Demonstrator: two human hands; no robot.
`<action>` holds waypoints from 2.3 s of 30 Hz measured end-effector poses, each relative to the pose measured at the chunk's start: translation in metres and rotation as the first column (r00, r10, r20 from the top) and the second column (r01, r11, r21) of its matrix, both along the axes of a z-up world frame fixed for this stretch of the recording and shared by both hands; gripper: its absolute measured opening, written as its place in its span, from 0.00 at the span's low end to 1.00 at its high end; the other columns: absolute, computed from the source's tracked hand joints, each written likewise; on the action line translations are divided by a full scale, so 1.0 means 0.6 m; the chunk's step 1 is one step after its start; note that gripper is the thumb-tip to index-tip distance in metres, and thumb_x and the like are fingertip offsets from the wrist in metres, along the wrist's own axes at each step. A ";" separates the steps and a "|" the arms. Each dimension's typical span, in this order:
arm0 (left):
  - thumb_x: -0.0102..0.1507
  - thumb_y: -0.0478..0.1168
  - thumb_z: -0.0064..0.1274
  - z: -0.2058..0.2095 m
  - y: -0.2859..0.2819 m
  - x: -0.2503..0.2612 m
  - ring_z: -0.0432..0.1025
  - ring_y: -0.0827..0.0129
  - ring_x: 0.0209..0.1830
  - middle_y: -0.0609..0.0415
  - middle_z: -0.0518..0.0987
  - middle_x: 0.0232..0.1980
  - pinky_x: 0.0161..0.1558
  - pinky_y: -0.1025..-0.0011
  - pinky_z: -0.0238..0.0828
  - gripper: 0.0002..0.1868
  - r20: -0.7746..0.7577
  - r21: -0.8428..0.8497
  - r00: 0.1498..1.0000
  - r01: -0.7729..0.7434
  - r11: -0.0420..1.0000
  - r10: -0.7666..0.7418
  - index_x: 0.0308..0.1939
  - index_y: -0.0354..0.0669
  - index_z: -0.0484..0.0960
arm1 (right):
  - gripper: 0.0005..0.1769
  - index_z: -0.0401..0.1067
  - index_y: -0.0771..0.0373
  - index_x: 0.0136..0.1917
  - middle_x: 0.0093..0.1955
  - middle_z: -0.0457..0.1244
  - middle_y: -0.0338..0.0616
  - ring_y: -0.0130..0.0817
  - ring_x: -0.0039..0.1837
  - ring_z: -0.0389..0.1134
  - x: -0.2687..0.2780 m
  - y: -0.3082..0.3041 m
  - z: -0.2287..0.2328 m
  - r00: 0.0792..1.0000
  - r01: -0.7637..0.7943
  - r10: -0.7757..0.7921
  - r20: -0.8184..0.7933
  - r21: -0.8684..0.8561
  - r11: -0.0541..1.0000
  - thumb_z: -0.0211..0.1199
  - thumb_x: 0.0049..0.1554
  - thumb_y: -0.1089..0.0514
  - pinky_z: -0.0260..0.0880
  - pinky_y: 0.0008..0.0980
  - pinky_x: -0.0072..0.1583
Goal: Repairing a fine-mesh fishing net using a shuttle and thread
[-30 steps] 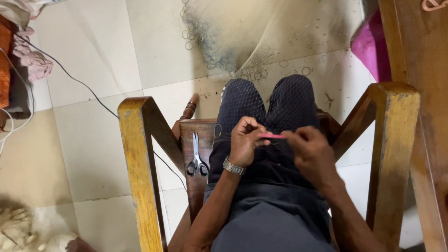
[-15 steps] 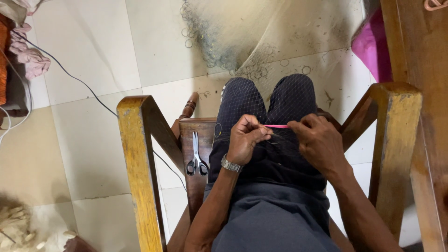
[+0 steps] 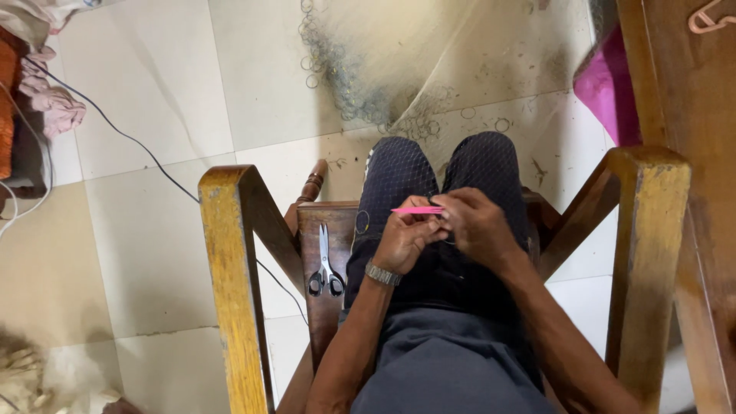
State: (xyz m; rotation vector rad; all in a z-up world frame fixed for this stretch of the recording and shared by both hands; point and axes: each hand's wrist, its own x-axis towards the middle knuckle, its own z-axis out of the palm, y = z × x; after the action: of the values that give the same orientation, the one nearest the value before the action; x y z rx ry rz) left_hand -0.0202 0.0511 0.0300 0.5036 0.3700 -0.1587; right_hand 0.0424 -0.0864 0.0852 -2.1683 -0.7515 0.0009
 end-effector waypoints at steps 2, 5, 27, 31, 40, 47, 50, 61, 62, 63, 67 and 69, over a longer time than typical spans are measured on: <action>0.54 0.21 0.47 -0.024 -0.004 -0.010 0.75 0.58 0.34 0.46 0.73 0.31 0.38 0.62 0.78 0.13 0.009 0.084 1.000 0.011 0.996 -0.012 0.39 0.36 0.68 | 0.11 0.73 0.56 0.49 0.43 0.60 0.44 0.42 0.47 0.66 -0.013 0.027 0.013 0.992 -0.054 0.053 0.113 0.005 0.999 0.58 0.52 0.61 0.68 0.33 0.49; 0.51 0.19 0.44 -0.019 0.000 -0.012 0.73 0.66 0.32 0.53 0.68 0.31 0.36 0.68 0.77 0.18 0.046 0.219 0.999 -0.019 0.976 0.009 0.43 0.34 0.67 | 0.08 0.73 0.54 0.42 0.41 0.58 0.41 0.41 0.46 0.63 -0.024 0.038 -0.005 0.992 -0.047 0.054 0.118 -0.057 0.997 0.59 0.52 0.51 0.65 0.35 0.47; 0.58 0.18 0.39 -0.039 0.013 -0.015 0.74 0.50 0.43 0.38 0.71 0.52 0.32 0.62 0.80 0.17 0.177 -0.055 0.981 0.091 0.994 -0.080 0.48 0.36 0.62 | 0.17 0.71 0.56 0.47 0.39 0.60 0.42 0.34 0.34 0.61 -0.080 0.156 0.148 0.903 -0.376 0.281 0.326 0.280 0.883 0.39 0.60 0.57 0.62 0.32 0.40; 0.58 0.19 0.42 -0.024 0.004 -0.019 0.75 0.55 0.41 0.40 0.71 0.48 0.29 0.66 0.79 0.19 0.170 -0.010 0.985 0.028 1.000 -0.026 0.49 0.38 0.63 | 0.14 0.70 0.57 0.45 0.38 0.59 0.42 0.35 0.35 0.61 -0.072 0.171 0.142 0.894 -0.385 0.274 0.354 0.296 0.874 0.42 0.60 0.58 0.62 0.31 0.41; 0.57 0.23 0.49 -0.031 -0.021 -0.020 0.72 0.69 0.29 0.50 0.75 0.37 0.19 0.81 0.67 0.16 0.119 0.148 0.992 -0.066 0.987 0.049 0.45 0.43 0.68 | 0.11 0.71 0.58 0.45 0.37 0.59 0.43 0.36 0.36 0.62 -0.055 0.181 0.140 0.903 -0.374 0.263 0.340 0.318 0.871 0.46 0.59 0.61 0.62 0.31 0.42; 0.57 0.25 0.52 -0.104 -0.033 -0.037 0.71 0.79 0.27 0.57 0.76 0.39 0.17 0.86 0.64 0.19 0.159 0.300 0.987 -0.085 0.950 0.038 0.47 0.47 0.65 | 0.11 0.71 0.57 0.47 0.38 0.59 0.43 0.39 0.38 0.63 -0.039 0.182 0.153 0.914 -0.338 0.213 0.346 0.357 0.871 0.46 0.59 0.60 0.64 0.33 0.43; 0.57 0.24 0.50 -0.098 -0.032 -0.036 0.70 0.74 0.27 0.52 0.74 0.40 0.18 0.83 0.65 0.19 0.147 0.199 0.988 -0.075 0.977 0.045 0.48 0.43 0.64 | 0.11 0.71 0.57 0.46 0.37 0.59 0.42 0.38 0.37 0.63 -0.047 0.194 0.149 0.911 -0.341 0.210 0.354 0.364 0.867 0.46 0.59 0.61 0.63 0.33 0.42; 0.56 0.21 0.49 -0.113 -0.036 -0.040 0.71 0.64 0.29 0.44 0.74 0.39 0.17 0.76 0.66 0.18 0.088 0.102 0.988 -0.134 0.986 0.125 0.45 0.42 0.68 | 0.07 0.68 0.59 0.43 0.37 0.56 0.44 0.38 0.36 0.60 -0.061 0.216 0.106 0.849 -0.408 0.316 0.423 0.147 0.901 0.48 0.57 0.63 0.59 0.34 0.38; 0.55 0.20 0.50 -0.113 -0.039 -0.041 0.70 0.64 0.28 0.44 0.74 0.38 0.17 0.77 0.66 0.18 0.087 0.104 0.985 -0.159 0.982 0.150 0.44 0.41 0.68 | 0.08 0.68 0.58 0.42 0.36 0.56 0.43 0.38 0.35 0.59 -0.062 0.220 0.107 0.853 -0.395 0.315 0.416 0.120 0.911 0.47 0.57 0.63 0.58 0.34 0.37; 0.55 0.20 0.50 -0.110 -0.039 -0.040 0.70 0.64 0.28 0.44 0.74 0.38 0.17 0.77 0.66 0.18 0.088 0.103 0.984 -0.162 0.981 0.153 0.44 0.41 0.68 | 0.08 0.68 0.58 0.42 0.36 0.56 0.43 0.38 0.35 0.59 -0.065 0.223 0.097 0.852 -0.398 0.319 0.416 0.118 0.910 0.47 0.57 0.63 0.58 0.34 0.37; 0.56 0.24 0.52 -0.107 -0.041 -0.035 0.71 0.65 0.27 0.42 0.75 0.36 0.16 0.77 0.65 0.14 0.086 0.157 0.978 -0.201 0.967 0.190 0.43 0.42 0.70 | 0.05 0.65 0.58 0.42 0.37 0.54 0.42 0.39 0.37 0.57 -0.072 0.229 0.078 0.825 -0.394 0.362 0.434 -0.016 0.919 0.47 0.55 0.62 0.56 0.36 0.38; 0.57 0.25 0.52 -0.105 -0.042 -0.033 0.71 0.64 0.27 0.42 0.75 0.35 0.16 0.77 0.65 0.14 0.081 0.161 0.976 -0.212 0.964 0.201 0.43 0.42 0.70 | 0.04 0.64 0.57 0.40 0.37 0.54 0.42 0.39 0.37 0.56 -0.075 0.226 0.080 0.806 -0.393 0.374 0.458 -0.057 0.918 0.48 0.54 0.62 0.55 0.36 0.38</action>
State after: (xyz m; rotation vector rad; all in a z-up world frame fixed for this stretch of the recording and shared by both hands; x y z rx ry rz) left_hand -0.0400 0.0258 -0.0328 0.6319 0.3723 0.0920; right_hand -0.0026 0.0492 0.1333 -1.9548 -1.4465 -0.3301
